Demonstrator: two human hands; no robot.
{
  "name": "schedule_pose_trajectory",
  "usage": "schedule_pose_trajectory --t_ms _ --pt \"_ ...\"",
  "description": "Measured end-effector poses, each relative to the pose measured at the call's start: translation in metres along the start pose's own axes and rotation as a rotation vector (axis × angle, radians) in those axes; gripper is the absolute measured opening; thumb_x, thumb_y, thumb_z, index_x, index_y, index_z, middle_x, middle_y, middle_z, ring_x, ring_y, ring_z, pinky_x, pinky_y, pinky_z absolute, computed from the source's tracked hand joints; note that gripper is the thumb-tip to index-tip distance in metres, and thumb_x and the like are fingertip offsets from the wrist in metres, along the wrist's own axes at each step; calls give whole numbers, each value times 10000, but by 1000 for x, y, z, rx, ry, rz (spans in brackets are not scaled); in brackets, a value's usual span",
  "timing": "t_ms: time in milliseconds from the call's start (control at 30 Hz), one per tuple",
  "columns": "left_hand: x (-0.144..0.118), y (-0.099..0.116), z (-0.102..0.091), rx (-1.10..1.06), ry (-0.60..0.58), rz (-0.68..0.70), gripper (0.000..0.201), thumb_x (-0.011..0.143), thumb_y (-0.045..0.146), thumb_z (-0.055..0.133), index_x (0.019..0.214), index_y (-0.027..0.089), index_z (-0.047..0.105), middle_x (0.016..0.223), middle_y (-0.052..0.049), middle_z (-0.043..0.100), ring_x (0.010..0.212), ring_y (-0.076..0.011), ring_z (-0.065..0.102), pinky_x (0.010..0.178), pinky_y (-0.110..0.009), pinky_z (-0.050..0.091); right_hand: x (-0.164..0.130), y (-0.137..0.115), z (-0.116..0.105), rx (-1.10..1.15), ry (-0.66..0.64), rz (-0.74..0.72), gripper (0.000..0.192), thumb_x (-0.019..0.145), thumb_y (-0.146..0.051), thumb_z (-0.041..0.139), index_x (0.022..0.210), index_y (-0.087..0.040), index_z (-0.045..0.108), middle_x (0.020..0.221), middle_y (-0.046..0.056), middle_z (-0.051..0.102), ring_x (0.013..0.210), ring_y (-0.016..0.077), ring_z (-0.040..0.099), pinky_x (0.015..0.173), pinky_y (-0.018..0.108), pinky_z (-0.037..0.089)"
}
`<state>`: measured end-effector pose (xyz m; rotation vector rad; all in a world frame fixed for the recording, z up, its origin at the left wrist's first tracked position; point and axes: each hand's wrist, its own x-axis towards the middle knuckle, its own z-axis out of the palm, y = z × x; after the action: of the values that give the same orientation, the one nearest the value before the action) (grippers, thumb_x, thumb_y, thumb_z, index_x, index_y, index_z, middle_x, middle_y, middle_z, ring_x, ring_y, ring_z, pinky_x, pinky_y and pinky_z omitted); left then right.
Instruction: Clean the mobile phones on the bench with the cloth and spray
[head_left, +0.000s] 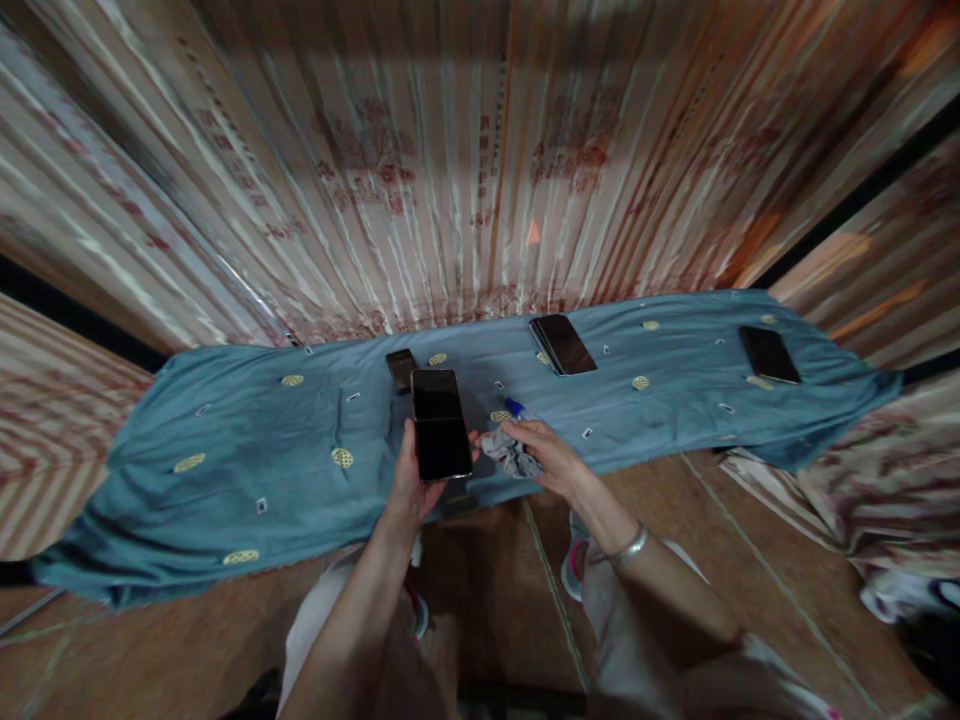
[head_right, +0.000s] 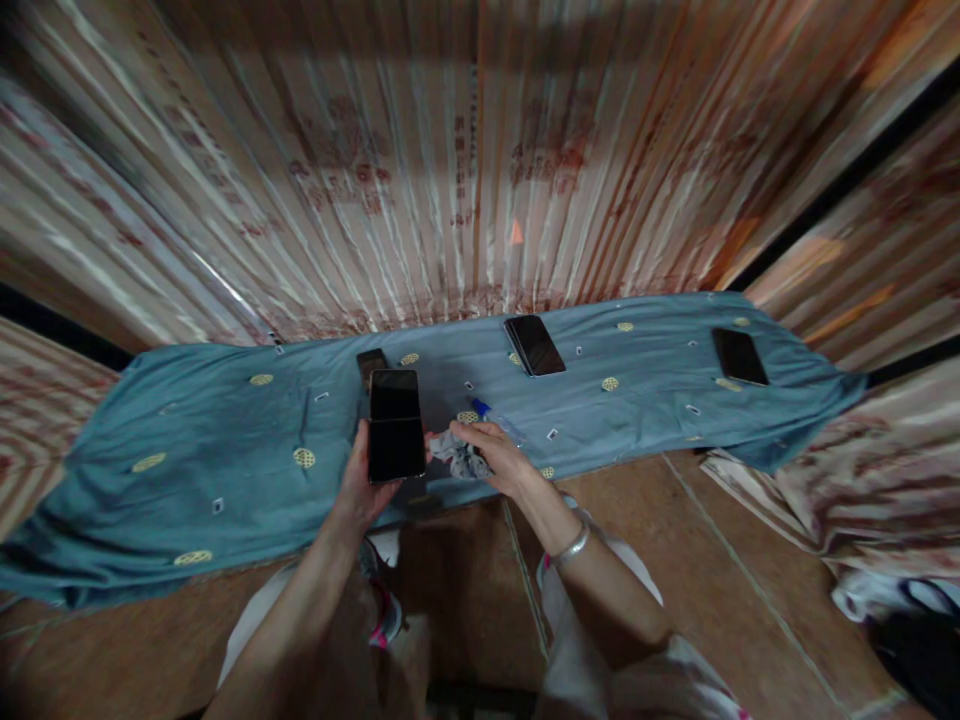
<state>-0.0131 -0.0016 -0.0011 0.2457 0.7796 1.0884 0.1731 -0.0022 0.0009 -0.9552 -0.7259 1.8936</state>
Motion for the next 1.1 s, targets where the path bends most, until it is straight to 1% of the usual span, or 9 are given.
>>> schedule_pose_trajectory --t_ms 67,167,233,333,400,500,733,933,1100 --pt "-4 -5 1 12 -25 -58 598 932 559 335 1188 96 615 938 -148 730 836 -272 714 775 -441 569 5 -6 -6 0 110 -59 223 670 -344 789 741 -137 744 707 46 741 576 114 649 527 190 481" --pt "-9 -14 3 51 -79 -135 581 940 539 329 1127 90 647 960 -154 729 798 -264 715 718 -420 579 9 -12 -12 14 224 -112 156 667 -225 755 808 -157 748 742 24 743 531 86 603 470 176 446" --pt "-12 -21 4 90 -120 -182 580 949 523 315 1091 79 661 941 -160 732 758 -251 715 677 -392 582 10 -15 -14 53 212 -97 184 662 -180 730 844 -159 741 739 18 729 505 75 571 426 168 411" --pt "-14 -28 6 144 -159 -222 598 959 507 272 1045 72 672 882 -165 736 696 -239 712 619 -357 577 10 -18 -17 126 137 -59 130 669 -167 716 798 -150 716 683 12 684 496 73 547 393 161 384" --pt "-14 -31 7 156 -150 -216 581 959 500 282 1036 78 673 868 -161 737 690 -240 712 604 -349 574 10 -18 -18 142 136 -58 103 687 -191 728 778 -151 704 660 6 663 491 71 535 386 159 384" --pt "-13 -34 8 149 -119 -206 534 948 496 344 1060 86 668 887 -161 738 719 -251 716 621 -359 575 13 -14 -20 143 186 -70 157 688 -265 775 761 -153 693 606 -15 625 467 61 507 373 150 376" --pt "-12 -36 11 119 -113 -237 543 952 490 339 1094 68 650 946 -182 731 750 -262 716 644 -382 575 19 -11 -20 168 234 -109 337 561 -344 877 627 -167 597 528 -50 556 425 43 460 345 147 308" --pt "-12 -36 8 88 -86 -213 548 974 453 286 1161 47 603 890 -166 734 733 -263 715 624 -389 576 16 -15 -15 -6 256 -178 442 460 -462 893 573 -145 606 481 -55 558 356 13 369 327 160 255" --pt "-11 -35 3 31 -71 -211 566 973 474 276 1164 49 597 888 -157 734 741 -254 719 644 -379 577 11 -19 -10 -121 263 -192 448 459 -512 872 652 -152 686 515 -32 624 395 42 460 359 158 321"
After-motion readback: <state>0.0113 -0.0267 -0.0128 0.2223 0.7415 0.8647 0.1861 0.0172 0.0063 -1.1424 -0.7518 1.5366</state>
